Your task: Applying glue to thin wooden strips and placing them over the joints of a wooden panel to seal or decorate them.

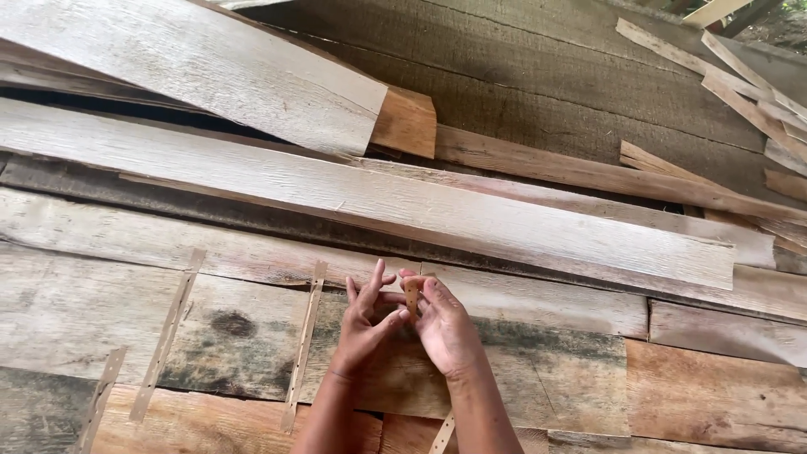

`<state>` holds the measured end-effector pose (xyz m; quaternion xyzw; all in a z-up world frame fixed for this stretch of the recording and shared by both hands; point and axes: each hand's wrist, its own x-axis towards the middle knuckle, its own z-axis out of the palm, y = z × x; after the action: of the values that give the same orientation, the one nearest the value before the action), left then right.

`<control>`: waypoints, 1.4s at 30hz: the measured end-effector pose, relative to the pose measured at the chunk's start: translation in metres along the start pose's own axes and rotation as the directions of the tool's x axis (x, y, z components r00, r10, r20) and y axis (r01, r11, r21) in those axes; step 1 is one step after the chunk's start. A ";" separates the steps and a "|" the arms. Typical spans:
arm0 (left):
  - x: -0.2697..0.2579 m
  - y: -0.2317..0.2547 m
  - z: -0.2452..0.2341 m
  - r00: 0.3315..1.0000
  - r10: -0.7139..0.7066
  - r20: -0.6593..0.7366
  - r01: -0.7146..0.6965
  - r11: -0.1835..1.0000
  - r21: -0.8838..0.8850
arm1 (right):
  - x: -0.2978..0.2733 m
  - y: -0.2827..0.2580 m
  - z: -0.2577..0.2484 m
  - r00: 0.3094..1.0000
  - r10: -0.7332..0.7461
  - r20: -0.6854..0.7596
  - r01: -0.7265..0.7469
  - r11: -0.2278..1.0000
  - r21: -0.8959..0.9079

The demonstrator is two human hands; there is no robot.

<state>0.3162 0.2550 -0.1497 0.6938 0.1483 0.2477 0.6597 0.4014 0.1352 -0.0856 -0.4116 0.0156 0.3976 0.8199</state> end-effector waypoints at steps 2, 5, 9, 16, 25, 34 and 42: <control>0.000 -0.004 0.000 1.000 0.012 -0.002 -0.012 0.999 0.032 | 0.004 0.006 -0.002 1.000 -0.012 0.013 0.013 0.999 -0.041; 0.002 -0.007 -0.001 1.000 0.000 0.009 0.000 0.999 0.045 | 0.012 0.012 -0.006 0.998 -0.057 -0.031 0.052 0.987 -0.152; 0.002 -0.016 -0.003 0.997 -0.034 0.073 0.034 0.999 0.001 | 0.015 0.003 0.008 0.964 -0.063 -0.259 0.011 0.981 -0.196; 0.002 -0.003 -0.004 0.991 -0.121 0.060 0.129 0.980 -0.152 | 0.014 -0.016 0.001 0.965 -0.110 -0.239 0.125 0.991 0.047; 0.001 0.007 -0.006 0.990 -0.132 -0.052 0.121 0.977 -0.178 | -0.018 -0.017 0.005 0.971 -0.214 0.102 0.190 0.442 -0.877; 0.003 0.017 -0.004 0.992 -0.125 -0.010 0.122 0.981 -0.153 | 0.007 -0.003 -0.027 0.977 -0.156 0.146 0.160 0.082 -0.984; 0.002 -0.040 0.005 0.979 0.193 -0.060 -0.179 0.966 0.187 | 0.024 -0.004 -0.056 0.918 -0.286 0.274 0.237 -0.158 -0.959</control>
<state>0.3251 0.2557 -0.1888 0.7514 0.1300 0.3212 0.5615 0.4371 0.1107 -0.1279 -0.8784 -0.3507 0.0976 0.3096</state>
